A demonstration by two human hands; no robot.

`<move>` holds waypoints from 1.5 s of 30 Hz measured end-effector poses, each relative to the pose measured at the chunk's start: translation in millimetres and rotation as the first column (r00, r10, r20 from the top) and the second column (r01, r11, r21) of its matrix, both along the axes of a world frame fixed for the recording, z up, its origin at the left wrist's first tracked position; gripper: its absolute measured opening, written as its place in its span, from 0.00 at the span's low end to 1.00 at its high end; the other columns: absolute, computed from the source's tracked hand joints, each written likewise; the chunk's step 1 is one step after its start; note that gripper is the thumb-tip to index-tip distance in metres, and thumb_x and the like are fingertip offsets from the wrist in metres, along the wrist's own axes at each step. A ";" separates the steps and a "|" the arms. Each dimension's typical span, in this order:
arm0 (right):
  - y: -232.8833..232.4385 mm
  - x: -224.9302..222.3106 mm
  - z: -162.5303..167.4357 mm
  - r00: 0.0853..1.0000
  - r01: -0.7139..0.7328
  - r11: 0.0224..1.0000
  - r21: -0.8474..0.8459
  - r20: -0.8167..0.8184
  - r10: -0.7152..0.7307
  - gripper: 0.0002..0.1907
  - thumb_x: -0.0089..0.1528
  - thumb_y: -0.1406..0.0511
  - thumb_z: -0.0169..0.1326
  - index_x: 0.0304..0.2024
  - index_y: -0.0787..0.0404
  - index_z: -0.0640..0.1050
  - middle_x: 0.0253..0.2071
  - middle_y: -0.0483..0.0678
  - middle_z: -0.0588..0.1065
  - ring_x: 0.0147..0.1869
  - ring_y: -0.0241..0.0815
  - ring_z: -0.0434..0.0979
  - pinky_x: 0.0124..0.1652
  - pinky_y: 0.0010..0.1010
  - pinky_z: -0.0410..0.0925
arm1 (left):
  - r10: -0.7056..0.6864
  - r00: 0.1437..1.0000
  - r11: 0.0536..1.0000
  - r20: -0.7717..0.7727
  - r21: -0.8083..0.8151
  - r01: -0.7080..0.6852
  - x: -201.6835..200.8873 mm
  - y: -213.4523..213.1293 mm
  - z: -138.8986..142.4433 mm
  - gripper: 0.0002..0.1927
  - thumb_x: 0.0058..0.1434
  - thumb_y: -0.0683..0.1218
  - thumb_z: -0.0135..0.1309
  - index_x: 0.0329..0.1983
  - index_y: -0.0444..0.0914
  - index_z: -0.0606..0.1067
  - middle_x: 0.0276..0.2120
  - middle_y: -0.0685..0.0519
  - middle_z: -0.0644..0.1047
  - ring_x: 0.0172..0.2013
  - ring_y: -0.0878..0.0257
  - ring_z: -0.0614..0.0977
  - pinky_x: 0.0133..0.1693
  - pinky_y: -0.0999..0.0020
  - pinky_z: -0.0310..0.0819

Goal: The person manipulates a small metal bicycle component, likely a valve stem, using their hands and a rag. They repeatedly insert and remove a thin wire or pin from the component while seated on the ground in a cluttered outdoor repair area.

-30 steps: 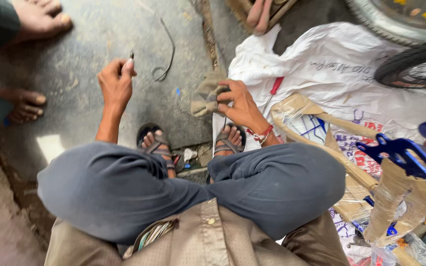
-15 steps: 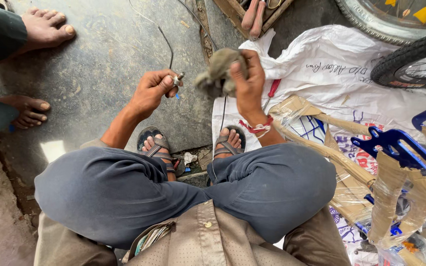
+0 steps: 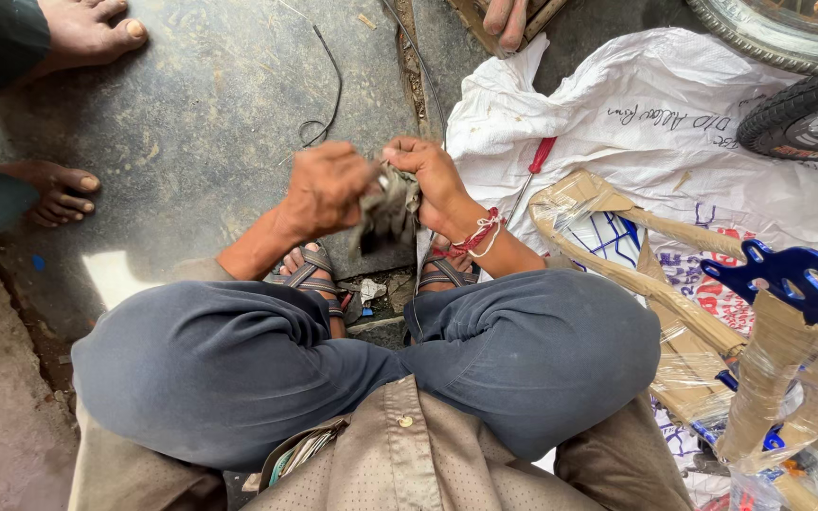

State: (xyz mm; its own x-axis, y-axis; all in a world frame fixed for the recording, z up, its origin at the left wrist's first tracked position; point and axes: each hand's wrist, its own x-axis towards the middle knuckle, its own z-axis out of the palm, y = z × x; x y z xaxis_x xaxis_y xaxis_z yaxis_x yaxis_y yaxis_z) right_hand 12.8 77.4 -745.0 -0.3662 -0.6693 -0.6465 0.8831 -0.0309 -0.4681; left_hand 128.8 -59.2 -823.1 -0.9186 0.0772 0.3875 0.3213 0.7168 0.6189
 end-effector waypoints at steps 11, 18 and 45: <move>68.2 -27.1 -9.5 0.948 0.154 0.851 -0.502 -0.167 -0.270 0.14 0.59 0.64 0.66 0.41 0.64 0.77 0.40 0.51 0.79 0.41 0.41 0.82 0.43 0.30 0.76 | 0.077 0.868 0.540 0.490 0.711 -0.450 -5.3 -4.9 -4.2 0.19 0.78 0.52 0.46 0.40 0.34 0.78 0.23 0.58 0.72 0.26 0.69 0.69 0.30 0.71 0.63; 69.4 -20.3 -26.7 0.914 -0.038 0.969 -0.245 -0.399 -0.065 0.16 0.62 0.65 0.69 0.47 0.63 0.77 0.46 0.52 0.76 0.44 0.40 0.77 0.44 0.30 0.73 | -0.252 0.940 0.335 0.231 0.932 -0.139 1.7 -6.2 -3.2 0.25 0.73 0.60 0.49 0.43 0.32 0.77 0.30 0.56 0.75 0.32 0.68 0.73 0.38 0.71 0.68; 62.6 -25.0 -36.0 -0.178 0.341 0.892 0.299 -0.911 0.373 0.16 0.67 0.65 0.60 0.51 0.73 0.75 0.47 0.55 0.75 0.52 0.51 0.75 0.54 0.40 0.69 | -0.136 0.931 0.434 0.340 0.865 -0.252 10.5 -10.3 -32.2 0.20 0.76 0.57 0.51 0.45 0.35 0.79 0.32 0.55 0.78 0.32 0.68 0.76 0.37 0.71 0.71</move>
